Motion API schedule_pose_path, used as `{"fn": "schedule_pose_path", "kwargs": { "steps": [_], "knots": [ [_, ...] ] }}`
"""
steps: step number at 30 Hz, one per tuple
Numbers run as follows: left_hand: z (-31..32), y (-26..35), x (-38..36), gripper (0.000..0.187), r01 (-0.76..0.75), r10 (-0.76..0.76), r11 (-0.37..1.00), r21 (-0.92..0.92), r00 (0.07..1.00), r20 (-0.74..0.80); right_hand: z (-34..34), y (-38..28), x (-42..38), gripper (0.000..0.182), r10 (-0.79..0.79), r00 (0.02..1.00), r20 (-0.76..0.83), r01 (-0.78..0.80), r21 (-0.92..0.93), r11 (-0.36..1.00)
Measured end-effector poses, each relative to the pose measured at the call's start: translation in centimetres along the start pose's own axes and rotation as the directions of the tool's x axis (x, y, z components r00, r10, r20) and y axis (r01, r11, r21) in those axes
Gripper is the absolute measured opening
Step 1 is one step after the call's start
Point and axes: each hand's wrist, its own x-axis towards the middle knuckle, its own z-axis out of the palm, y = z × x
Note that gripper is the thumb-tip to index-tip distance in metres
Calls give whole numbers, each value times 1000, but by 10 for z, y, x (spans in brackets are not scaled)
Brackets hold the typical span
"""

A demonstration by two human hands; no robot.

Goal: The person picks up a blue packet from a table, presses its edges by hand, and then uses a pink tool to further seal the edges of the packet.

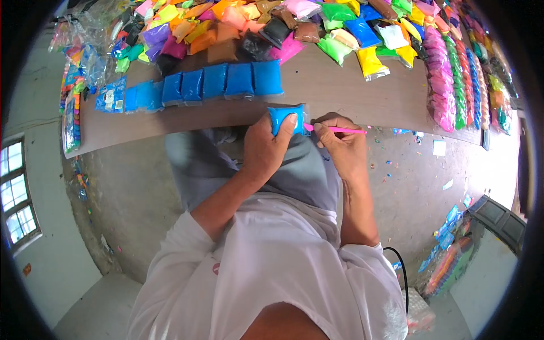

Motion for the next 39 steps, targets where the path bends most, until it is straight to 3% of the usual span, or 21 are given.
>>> {"fn": "schedule_pose_path", "kwargs": {
  "steps": [7, 10, 13, 16, 22, 24, 28, 30, 31, 33, 37, 39],
  "knots": [
    [-7, 18, 4, 39, 55, -55, 998, 4, 996, 71, 0, -18, 4, 7, 15, 1000, 3, -15, -52, 999],
    [-4, 28, 16, 38, -45, 47, 998, -36, 997, 56, -3, -21, 12, 13, -43, 999, -9, 42, -88, 995],
    [2, 23, 23, 37, -33, 30, 999, 43, 997, 75, -3, -26, 17, 13, -122, 991, -58, 114, -120, 986],
    [2, 19, 24, 37, -92, 84, 987, 130, 994, 63, 1, -26, 12, 7, -70, 992, -106, 54, -149, 987],
    [-6, 37, 31, 37, -81, 75, 995, 51, 990, 121, 8, -24, 3, 7, -56, 985, -163, 43, -83, 996],
    [-4, 37, 39, 36, -250, 239, 951, 182, 968, 77, 9, -26, 2, 7, -33, 987, -156, 29, -30, 999],
    [0, 39, 51, 36, -228, 218, 963, 145, 972, 85, 12, -27, 3, 9, -37, 984, -175, 35, -19, 999],
    [3, 33, 55, 38, -241, 235, 900, 363, 970, 62, 12, -21, 4, 11, -122, 935, -333, 98, -87, 991],
    [4, 32, 55, 38, -245, 237, 899, 363, 969, 68, 11, -21, 3, 11, -121, 933, -338, 97, -85, 992],
    [3, 36, 53, 36, -99, 60, 926, 365, 991, 116, 4, -21, -2, 13, -86, 932, -353, 62, -80, 995],
    [2, 22, 48, 42, -181, 149, 927, 329, 982, 120, -2, -20, -3, 15, -40, 937, -347, 41, -4, 999],
    [1, 20, 47, 41, -248, 228, 942, 226, 967, 114, -2, -25, -2, 19, 36, 919, -392, 22, 143, 990]
  ]
}}
